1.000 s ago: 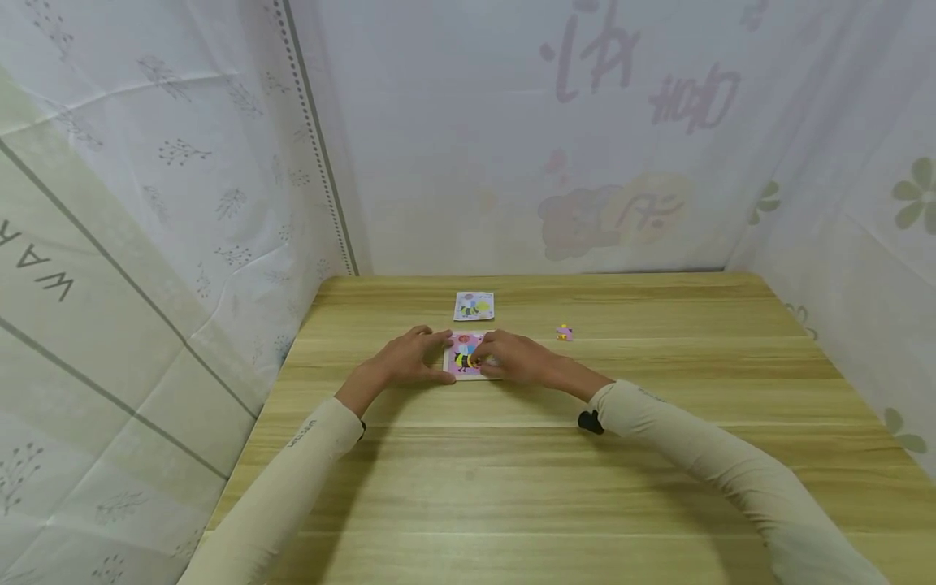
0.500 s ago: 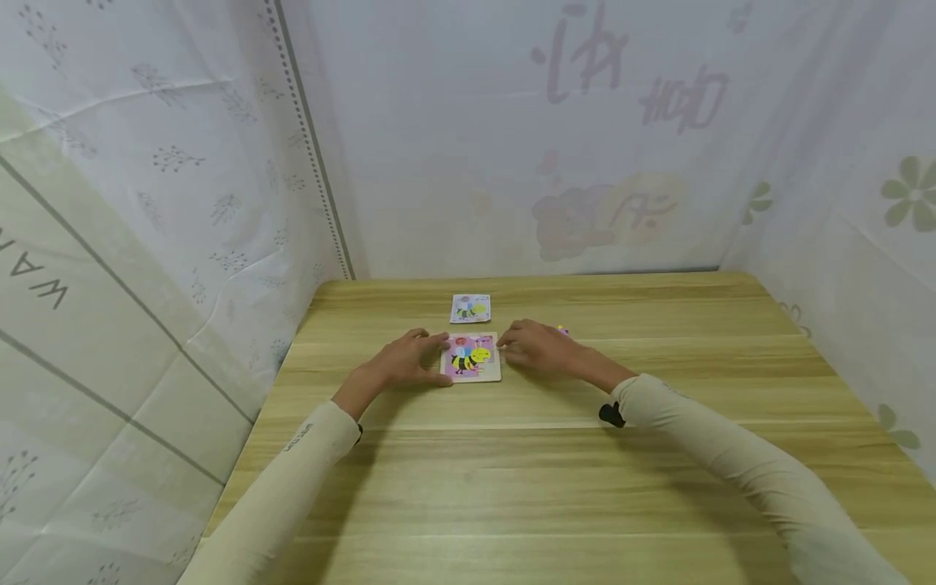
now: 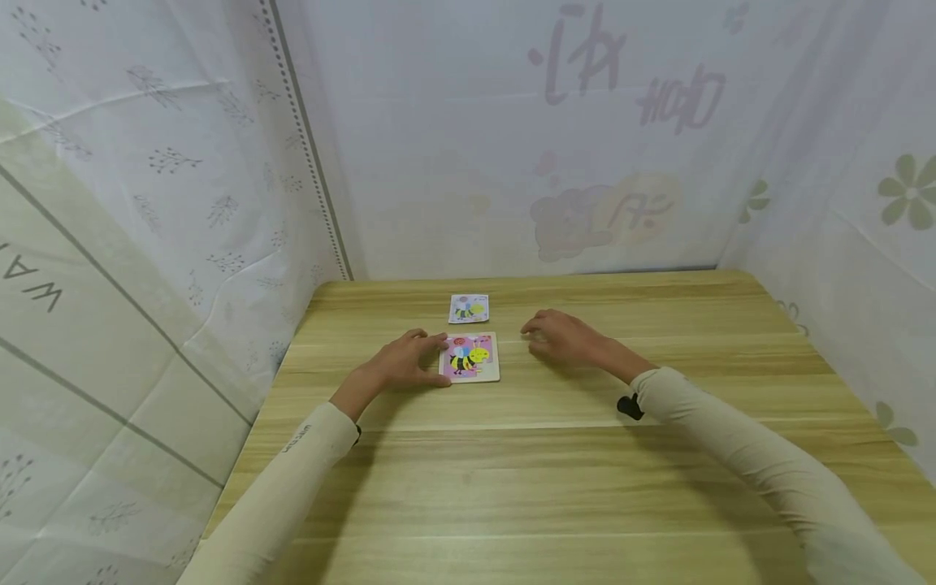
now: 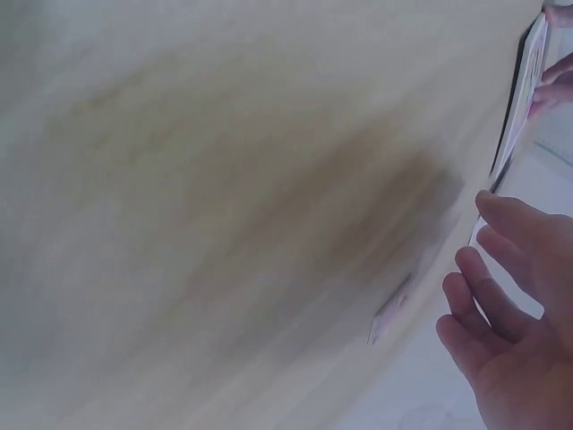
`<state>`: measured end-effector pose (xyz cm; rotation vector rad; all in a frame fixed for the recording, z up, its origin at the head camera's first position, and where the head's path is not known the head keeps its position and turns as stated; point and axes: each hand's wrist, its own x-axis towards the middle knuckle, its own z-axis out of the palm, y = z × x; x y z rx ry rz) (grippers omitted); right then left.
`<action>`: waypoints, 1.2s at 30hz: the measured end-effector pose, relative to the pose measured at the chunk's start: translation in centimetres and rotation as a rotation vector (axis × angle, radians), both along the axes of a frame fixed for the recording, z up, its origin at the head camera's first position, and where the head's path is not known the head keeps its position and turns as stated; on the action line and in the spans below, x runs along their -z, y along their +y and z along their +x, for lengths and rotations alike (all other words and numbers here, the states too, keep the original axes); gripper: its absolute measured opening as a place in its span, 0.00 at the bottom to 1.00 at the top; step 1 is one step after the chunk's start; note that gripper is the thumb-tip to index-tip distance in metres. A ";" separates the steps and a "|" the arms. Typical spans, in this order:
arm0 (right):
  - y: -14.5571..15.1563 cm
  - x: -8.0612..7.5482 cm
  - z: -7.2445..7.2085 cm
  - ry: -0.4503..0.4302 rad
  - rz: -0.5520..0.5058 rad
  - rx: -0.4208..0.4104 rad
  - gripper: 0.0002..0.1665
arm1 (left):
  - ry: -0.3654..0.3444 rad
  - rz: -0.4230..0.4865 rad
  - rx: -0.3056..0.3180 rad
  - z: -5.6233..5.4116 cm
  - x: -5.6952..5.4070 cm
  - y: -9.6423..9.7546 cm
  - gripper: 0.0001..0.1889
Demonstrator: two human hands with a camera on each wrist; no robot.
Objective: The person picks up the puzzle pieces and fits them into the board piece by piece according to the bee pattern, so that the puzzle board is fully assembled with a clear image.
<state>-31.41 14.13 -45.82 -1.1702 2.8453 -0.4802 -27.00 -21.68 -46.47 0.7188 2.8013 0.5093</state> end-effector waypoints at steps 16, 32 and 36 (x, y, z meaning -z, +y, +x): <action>3.7 -0.3 -0.6 0.021 0.035 0.049 0.20 | 0.002 0.014 -0.001 0.1 0.0 0.0 0.49; 5.0 0.3 -1.1 0.001 -0.011 0.042 0.16 | -0.006 0.006 -0.001 0.1 0.0 -0.1 0.50; 4.4 0.3 -1.0 -0.009 -0.025 0.040 0.15 | -0.008 0.003 0.000 0.1 -0.2 -0.1 0.50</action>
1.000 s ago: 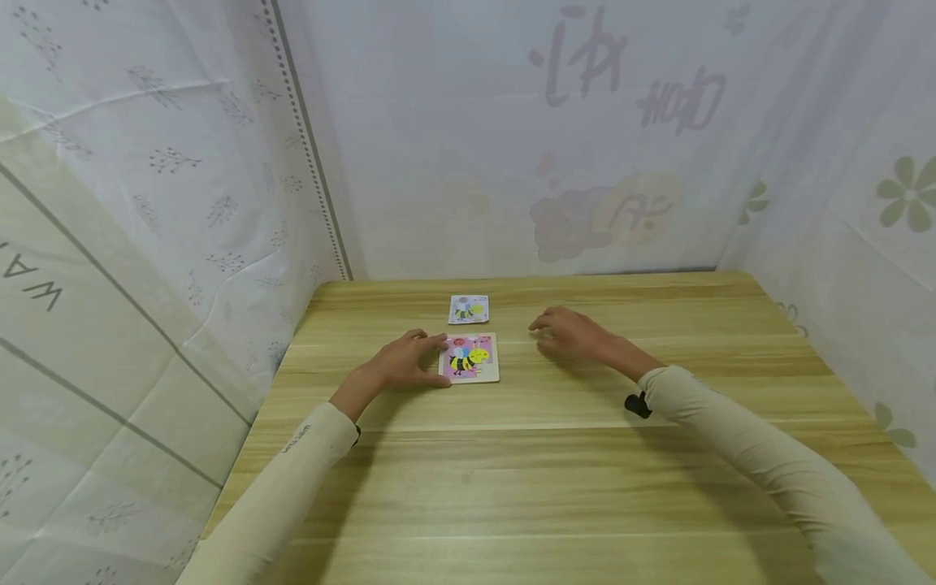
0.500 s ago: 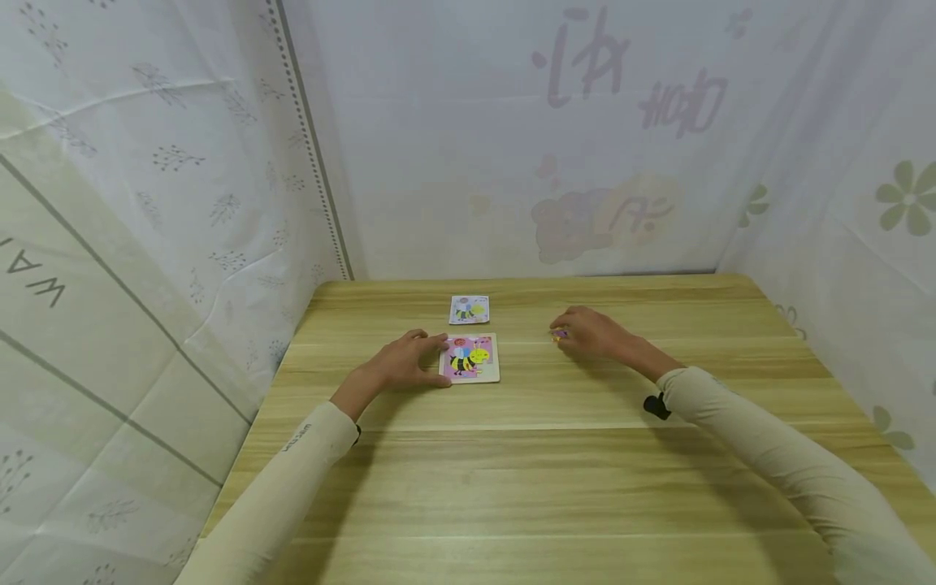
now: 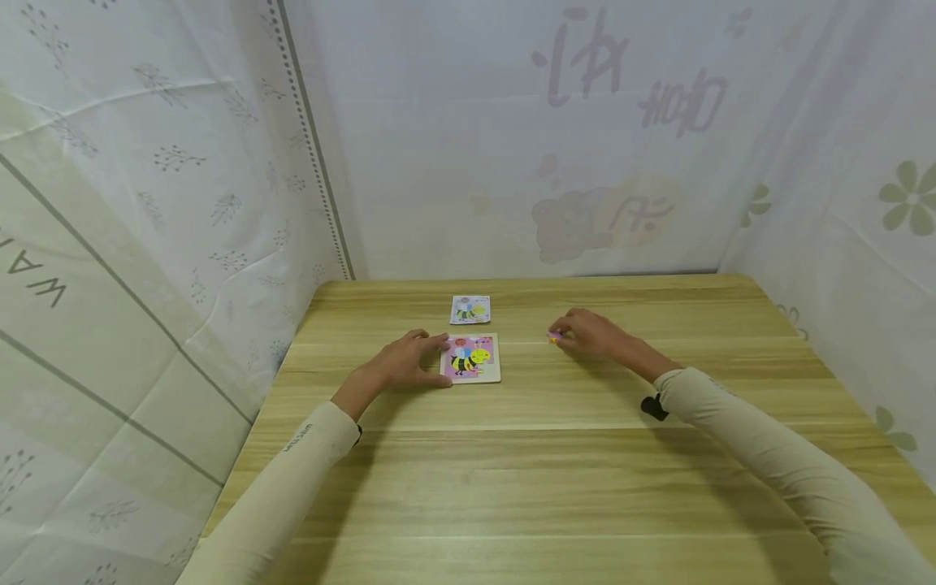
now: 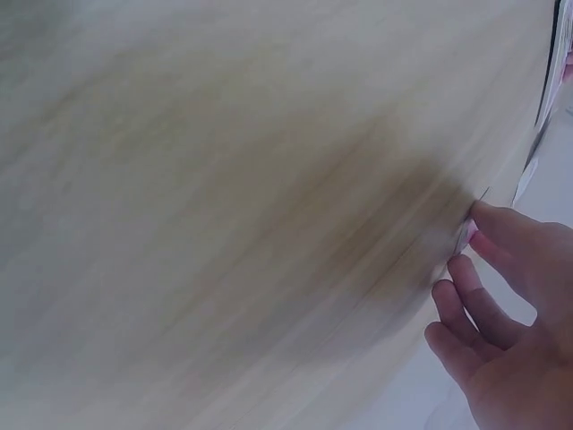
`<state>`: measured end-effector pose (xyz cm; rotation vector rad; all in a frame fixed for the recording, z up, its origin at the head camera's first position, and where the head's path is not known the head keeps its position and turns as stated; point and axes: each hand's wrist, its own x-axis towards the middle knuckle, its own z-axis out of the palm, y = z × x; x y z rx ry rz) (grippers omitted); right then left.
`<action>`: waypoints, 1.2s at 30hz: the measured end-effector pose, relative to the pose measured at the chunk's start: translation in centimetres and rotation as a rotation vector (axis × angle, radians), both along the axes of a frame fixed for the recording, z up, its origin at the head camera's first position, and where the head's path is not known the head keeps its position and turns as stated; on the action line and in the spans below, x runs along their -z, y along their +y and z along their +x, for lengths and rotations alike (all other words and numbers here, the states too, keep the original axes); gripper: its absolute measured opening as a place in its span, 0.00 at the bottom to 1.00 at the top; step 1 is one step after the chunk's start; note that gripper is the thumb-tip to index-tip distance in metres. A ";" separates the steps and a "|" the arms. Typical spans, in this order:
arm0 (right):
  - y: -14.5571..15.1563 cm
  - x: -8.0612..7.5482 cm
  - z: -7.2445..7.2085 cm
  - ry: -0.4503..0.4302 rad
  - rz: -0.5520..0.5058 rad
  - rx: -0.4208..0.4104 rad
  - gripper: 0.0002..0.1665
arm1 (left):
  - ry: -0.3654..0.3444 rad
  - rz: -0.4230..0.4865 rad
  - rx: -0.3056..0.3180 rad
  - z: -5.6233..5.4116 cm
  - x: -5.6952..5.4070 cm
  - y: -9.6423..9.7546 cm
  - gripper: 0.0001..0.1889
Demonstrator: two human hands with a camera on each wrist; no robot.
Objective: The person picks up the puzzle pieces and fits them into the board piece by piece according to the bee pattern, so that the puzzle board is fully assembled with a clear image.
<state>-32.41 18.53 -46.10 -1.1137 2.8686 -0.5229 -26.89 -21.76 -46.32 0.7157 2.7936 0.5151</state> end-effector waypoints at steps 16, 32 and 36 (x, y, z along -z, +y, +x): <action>-2.9 0.8 0.4 0.036 0.006 -0.105 0.13 | 0.001 -0.005 -0.002 0.1 -0.2 0.2 0.50; -5.5 0.5 1.7 0.049 0.012 -0.117 0.14 | -0.005 0.006 -0.003 0.2 -0.3 0.2 0.49; -6.1 0.3 2.1 0.024 0.002 -0.117 0.15 | -0.010 -0.002 -0.006 0.1 -0.2 0.2 0.49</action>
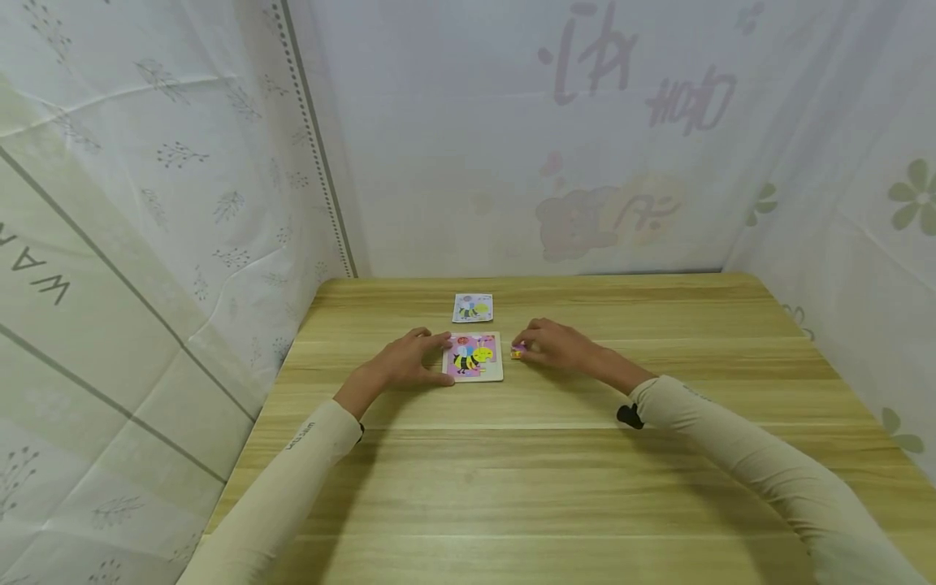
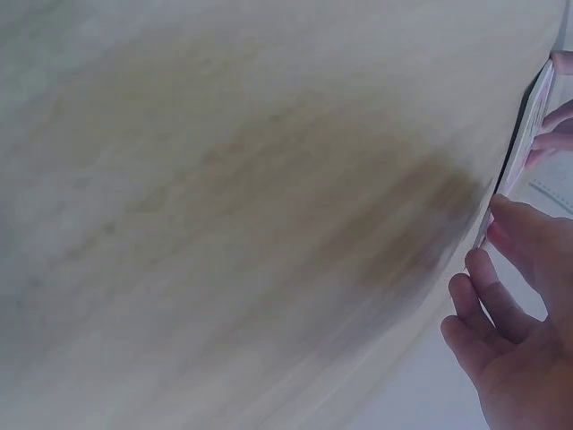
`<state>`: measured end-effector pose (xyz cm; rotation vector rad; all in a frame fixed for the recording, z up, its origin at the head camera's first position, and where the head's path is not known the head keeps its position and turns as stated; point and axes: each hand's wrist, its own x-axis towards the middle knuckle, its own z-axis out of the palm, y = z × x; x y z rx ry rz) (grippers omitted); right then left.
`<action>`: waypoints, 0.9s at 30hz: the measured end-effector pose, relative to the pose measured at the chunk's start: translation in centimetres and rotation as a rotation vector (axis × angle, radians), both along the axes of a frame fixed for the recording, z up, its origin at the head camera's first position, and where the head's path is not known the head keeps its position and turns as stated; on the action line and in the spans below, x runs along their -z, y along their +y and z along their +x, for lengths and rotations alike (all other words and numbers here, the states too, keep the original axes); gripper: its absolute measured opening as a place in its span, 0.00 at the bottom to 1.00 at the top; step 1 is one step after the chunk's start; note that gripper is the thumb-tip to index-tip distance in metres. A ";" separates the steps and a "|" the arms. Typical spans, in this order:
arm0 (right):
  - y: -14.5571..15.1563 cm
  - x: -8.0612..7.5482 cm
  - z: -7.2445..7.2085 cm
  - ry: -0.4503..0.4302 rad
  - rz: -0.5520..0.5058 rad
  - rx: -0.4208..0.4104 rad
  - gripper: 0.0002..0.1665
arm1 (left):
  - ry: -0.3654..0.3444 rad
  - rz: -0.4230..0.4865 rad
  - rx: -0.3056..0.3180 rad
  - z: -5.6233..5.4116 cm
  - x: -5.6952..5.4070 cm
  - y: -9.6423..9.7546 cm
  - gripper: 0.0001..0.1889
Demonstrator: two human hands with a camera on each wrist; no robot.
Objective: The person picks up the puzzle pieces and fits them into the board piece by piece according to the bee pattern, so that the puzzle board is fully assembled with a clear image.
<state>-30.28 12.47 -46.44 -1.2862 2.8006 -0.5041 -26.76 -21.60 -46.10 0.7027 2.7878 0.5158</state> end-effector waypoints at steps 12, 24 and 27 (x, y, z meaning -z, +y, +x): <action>-1.3 -0.3 0.5 0.004 0.001 -0.029 0.15 | 0.000 -0.001 -0.002 0.0 0.1 -0.1 0.49; -2.5 0.0 0.7 0.026 -0.014 -0.054 0.15 | 0.001 0.002 -0.005 0.0 0.1 -0.1 0.49; -2.7 0.0 0.8 0.028 -0.013 -0.057 0.15 | 0.001 0.001 -0.005 -0.1 0.2 -0.1 0.49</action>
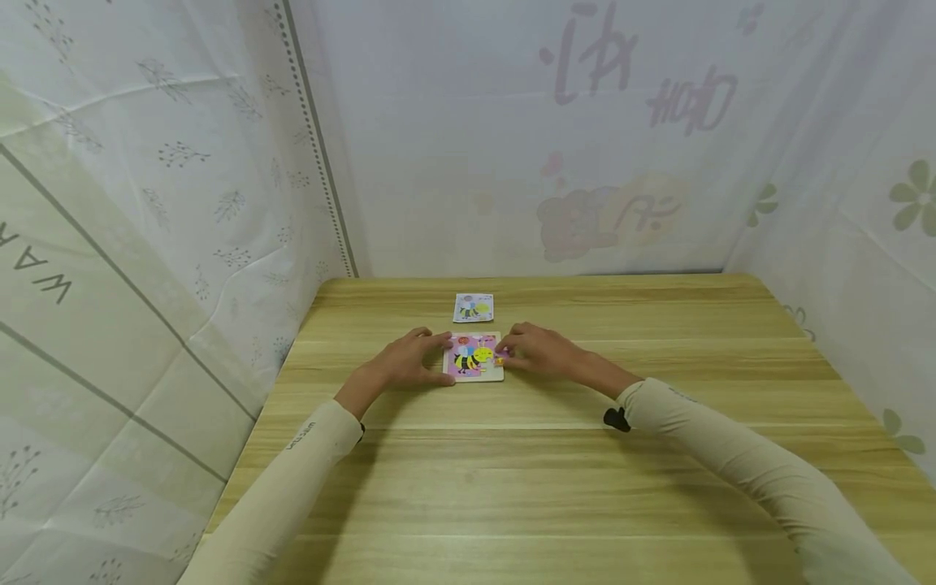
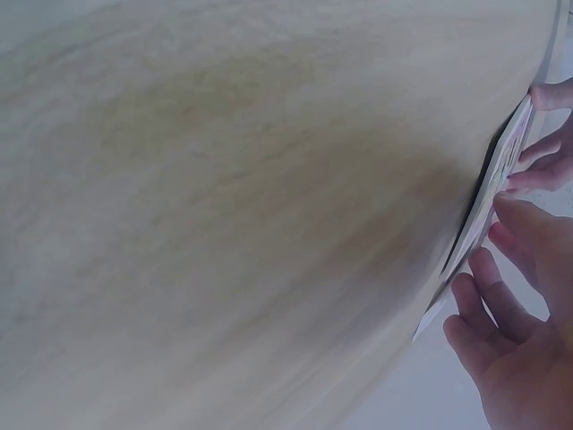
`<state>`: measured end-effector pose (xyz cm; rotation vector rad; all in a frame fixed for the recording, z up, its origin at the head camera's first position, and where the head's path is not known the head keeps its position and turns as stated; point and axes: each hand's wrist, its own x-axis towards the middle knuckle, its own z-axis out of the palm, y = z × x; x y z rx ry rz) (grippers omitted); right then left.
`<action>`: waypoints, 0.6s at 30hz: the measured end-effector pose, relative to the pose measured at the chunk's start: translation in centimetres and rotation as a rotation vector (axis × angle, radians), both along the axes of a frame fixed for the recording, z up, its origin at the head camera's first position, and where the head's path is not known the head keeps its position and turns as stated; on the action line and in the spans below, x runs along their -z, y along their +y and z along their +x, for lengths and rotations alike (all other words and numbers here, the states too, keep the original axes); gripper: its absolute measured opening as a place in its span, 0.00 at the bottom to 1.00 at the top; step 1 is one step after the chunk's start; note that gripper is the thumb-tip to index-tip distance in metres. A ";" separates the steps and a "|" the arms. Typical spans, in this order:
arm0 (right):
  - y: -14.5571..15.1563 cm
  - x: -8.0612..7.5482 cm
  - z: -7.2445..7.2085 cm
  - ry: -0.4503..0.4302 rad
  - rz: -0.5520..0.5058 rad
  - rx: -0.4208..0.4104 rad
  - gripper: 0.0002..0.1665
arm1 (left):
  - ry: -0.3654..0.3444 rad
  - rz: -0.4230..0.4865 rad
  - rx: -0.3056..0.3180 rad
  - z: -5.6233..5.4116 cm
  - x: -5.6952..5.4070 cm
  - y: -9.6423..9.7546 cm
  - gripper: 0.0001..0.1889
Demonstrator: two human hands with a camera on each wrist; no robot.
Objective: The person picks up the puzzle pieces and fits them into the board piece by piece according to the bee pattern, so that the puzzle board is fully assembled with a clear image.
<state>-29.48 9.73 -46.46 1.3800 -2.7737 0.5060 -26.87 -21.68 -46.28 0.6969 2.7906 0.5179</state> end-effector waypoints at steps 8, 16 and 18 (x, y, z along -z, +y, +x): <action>-0.6 -0.1 0.4 -0.018 -0.001 -0.022 0.14 | -0.001 -0.003 -0.007 0.0 -0.1 0.0 0.50; -1.2 0.1 0.5 -0.048 0.017 -0.028 0.13 | -0.007 -0.005 -0.007 0.0 -0.1 0.0 0.49; -1.4 0.2 0.6 -0.057 0.023 -0.031 0.13 | -0.009 -0.007 -0.008 0.0 0.0 0.0 0.49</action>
